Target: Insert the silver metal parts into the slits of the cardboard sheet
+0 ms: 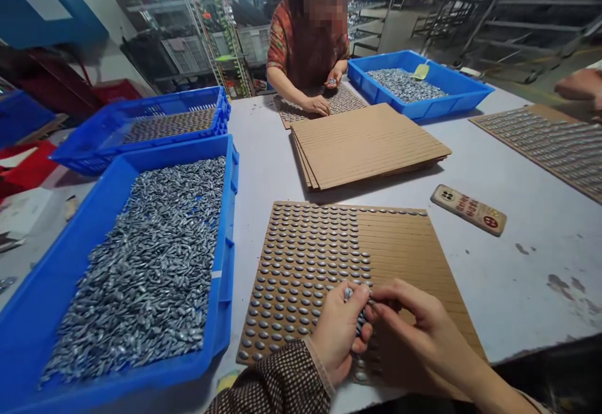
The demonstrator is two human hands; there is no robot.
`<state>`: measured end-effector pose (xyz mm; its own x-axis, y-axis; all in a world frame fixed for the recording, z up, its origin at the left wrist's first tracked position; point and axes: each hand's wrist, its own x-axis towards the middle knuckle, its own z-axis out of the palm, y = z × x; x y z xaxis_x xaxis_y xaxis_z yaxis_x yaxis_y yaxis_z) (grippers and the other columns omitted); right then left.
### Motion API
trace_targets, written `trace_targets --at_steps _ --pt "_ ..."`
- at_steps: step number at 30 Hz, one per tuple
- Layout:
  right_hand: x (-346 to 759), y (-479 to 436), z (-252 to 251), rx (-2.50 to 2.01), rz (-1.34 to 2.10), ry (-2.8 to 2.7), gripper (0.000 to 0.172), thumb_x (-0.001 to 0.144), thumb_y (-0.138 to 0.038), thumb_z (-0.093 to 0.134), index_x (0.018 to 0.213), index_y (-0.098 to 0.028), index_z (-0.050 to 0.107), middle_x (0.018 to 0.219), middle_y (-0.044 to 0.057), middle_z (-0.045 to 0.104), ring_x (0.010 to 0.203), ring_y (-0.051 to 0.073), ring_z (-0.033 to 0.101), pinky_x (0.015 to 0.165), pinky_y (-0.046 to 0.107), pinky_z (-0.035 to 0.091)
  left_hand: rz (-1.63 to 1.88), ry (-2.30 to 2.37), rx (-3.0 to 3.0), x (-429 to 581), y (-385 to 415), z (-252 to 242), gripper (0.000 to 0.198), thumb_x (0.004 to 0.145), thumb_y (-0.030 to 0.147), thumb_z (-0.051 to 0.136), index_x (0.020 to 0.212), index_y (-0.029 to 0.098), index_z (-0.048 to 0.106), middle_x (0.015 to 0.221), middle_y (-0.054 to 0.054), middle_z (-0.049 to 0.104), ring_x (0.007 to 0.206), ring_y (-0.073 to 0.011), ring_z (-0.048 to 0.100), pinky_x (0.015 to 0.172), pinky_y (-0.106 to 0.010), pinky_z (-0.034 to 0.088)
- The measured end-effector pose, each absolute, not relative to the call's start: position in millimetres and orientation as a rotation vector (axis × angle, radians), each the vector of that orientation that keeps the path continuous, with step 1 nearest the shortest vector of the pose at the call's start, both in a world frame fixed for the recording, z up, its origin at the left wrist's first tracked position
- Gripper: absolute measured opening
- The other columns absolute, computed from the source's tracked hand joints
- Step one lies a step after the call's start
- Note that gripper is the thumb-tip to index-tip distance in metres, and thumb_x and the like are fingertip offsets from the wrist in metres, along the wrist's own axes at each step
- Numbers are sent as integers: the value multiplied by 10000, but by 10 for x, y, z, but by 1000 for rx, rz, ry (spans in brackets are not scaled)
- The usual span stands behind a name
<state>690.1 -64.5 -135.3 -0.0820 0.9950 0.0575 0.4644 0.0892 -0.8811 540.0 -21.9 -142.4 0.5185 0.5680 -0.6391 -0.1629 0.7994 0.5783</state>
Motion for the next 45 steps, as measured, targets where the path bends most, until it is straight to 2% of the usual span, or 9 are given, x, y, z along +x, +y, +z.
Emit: trace_targets --at_steps 5,7,10,16,24,32,34,38,45 --pt "7094 -448 -1430 -1495 956 -1657 168 938 -269 501 907 -224 659 835 22 693 772 162 651 693 265 516 496 1002 440 5547 -82 -1479 354 798 526 600 890 197 507 679 46 505 413 -24 392 342 -140 115" --pt "7231 -314 -1527 -1519 864 -1689 158 934 -268 504 904 -219 651 830 34 685 763 169 643 681 280 511 507 1026 360 5562 -11 -1495 348 827 520 530 923 186 543 677 31 521 417 -35 406 347 -147 125" --pt "7420 -79 -1729 -1570 664 -1778 132 927 -259 518 912 -208 639 827 52 669 753 183 624 668 306 502 518 1044 287 5543 72 -1512 293 818 416 502 959 173 582 676 16 543 417 -46 418 351 -162 135" --pt "7528 218 -2022 -1495 511 -2078 184 947 -184 457 975 -198 638 893 75 663 831 196 602 737 330 493 434 996 351 5504 100 -1504 272 830 409 511 998 198 539 660 22 562 403 -50 411 350 -166 114" --pt "7557 248 -2067 -1469 340 -2194 198 945 -169 454 933 -182 651 901 86 637 822 184 581 712 305 492 387 951 347 5495 125 -1472 232 864 394 503 978 192 518 681 19 562 417 -45 414 343 -164 113" --pt "7505 171 -1862 -1428 486 -2112 207 934 -173 492 1089 -185 629 997 94 613 893 196 588 760 329 503 424 946 277 5457 163 -1532 305 856 392 522 1045 164 594 715 3 559 434 -47 451 347 -158 143" --pt "7416 112 -1717 -1370 618 -2049 231 933 -187 514 1138 -202 620 1039 91 601 938 192 585 788 323 506 427 936 241 5463 176 -1543 285 854 390 517 1016 168 594 701 5 559 424 -51 454 342 -161 144" --pt "7261 52 -1516 -1242 819 -2059 241 931 -191 530 1143 -233 637 1040 84 591 955 190 578 790 317 513 380 869 139 5475 178 -1577 257 860 393 476 825 155 567 646 10 548 387 -50 435 324 -168 128" --pt "7246 40 -1501 -1154 777 -2153 306 935 -152 495 1211 -230 601 1013 95 597 924 200 559 761 343 513 281 751 96 5457 175 -1638 432 894 472 378 674 138 541 569 7 526 335 -51 416 297 -182 118"
